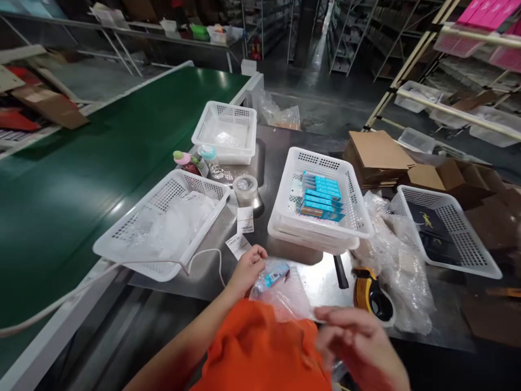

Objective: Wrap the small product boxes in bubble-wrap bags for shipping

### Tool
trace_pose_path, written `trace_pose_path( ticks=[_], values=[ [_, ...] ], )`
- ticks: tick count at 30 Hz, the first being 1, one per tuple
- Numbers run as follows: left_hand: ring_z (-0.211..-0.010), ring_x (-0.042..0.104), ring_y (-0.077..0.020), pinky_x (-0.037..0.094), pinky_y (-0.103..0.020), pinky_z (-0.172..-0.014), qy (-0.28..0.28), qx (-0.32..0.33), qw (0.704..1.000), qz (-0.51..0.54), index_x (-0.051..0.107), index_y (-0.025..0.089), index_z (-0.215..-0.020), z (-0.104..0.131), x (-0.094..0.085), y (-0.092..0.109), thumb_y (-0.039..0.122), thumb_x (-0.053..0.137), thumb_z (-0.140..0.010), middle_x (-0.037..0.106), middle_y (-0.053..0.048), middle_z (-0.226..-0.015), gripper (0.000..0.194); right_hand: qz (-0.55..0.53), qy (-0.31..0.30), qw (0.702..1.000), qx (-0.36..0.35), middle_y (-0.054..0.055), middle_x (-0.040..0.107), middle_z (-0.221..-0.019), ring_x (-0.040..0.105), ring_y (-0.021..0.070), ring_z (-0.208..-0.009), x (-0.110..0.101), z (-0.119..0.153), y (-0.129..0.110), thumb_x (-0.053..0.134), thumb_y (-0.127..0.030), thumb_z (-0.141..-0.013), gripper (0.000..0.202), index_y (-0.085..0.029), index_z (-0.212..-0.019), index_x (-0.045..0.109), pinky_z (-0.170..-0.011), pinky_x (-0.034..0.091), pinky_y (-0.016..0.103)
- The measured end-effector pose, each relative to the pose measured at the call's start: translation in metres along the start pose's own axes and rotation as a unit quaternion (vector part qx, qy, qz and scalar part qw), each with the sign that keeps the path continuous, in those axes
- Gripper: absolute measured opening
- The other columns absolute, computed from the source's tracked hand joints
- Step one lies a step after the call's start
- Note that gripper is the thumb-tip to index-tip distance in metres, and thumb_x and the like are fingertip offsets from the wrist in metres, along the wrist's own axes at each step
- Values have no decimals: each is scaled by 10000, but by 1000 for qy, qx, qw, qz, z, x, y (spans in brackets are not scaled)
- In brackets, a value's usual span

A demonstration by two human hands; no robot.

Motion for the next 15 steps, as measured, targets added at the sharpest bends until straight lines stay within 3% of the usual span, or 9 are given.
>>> trace_pose_path(
  ticks=[2, 3, 4, 6, 9, 12, 13, 15],
  values=[
    [-448, 292, -96, 242, -218, -480, -25, 11, 1000, -14, 505, 197, -790, 3, -5, 7, 183, 424, -620, 304, 99, -503, 188, -49, 114, 989, -82, 69, 740, -1041, 687, 229, -891, -38, -9, -12, 764, -460, -716, 326, -272, -979, 723, -830, 518, 381],
    [-456, 307, -101, 254, -224, -491, -33, 31, 998, -46, 535, 189, -811, 6, -6, 13, 180, 425, -628, 304, 94, -506, 213, -71, 158, 982, -76, 58, 749, -996, 684, 221, -892, -52, -21, -5, 770, -507, -687, 367, -264, -957, 721, -829, 517, 368],
    [-467, 329, -106, 268, -231, -505, -41, 55, 993, -92, 561, 182, -832, 10, -5, 19, 170, 428, -635, 309, 89, -511, 238, -85, 153, 985, -5, 71, 748, -976, 680, 228, -901, -57, -40, 13, 766, -553, -668, 422, -228, -933, 717, -842, 514, 381],
    [-506, 406, -120, 307, -245, -545, -57, 103, 971, -210, 602, 184, -885, 19, 2, 31, 137, 440, -647, 370, 72, -528, 292, -115, 72, 983, 120, 116, 739, -926, 678, 273, -897, -46, -77, 52, 701, -676, -654, 579, -160, -916, 702, -826, 516, 432],
    [-663, 576, -177, 387, -280, -634, -131, 153, 894, -401, 622, 200, -930, 30, 25, 34, 121, 474, -699, 605, 6, -672, 285, -145, -21, 979, 143, 131, 735, -933, 660, 318, -991, -10, -115, 83, 611, -769, -657, 677, -152, -929, 682, -837, 512, 455],
    [-805, 649, -277, 443, -349, -681, -240, 171, 797, -527, 630, 169, -949, 41, 53, 17, 153, 521, -750, 708, -98, -893, 227, -114, -12, 981, 160, 102, 739, -831, 678, 303, -948, 14, -129, 95, 684, -694, -642, 545, -175, -805, 682, -814, 523, 405],
    [-808, 655, -298, 453, -367, -679, -263, 172, 779, -543, 635, 156, -958, 45, 58, 12, 159, 536, -754, 711, -121, -911, 226, -92, 2, 982, 164, 94, 736, -787, 688, 293, -904, 15, -131, 96, 714, -645, -643, 485, -176, -762, 679, -796, 527, 390],
    [-809, 657, -301, 462, -375, -681, -282, 186, 784, -521, 659, 160, -940, 51, 60, 8, 168, 558, -762, 710, -124, -915, 205, -39, 37, 989, 139, 78, 720, -700, 698, 271, -788, 10, -134, 95, 760, -518, -643, 362, -173, -709, 673, -740, 531, 367]
  ],
)
Point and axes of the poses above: each hand's wrist, its own z-axis away from the middle knuckle, its own x-axis out of the palm, y = z × x, the point moved 6 cm from there along -z, towards the middle knuckle
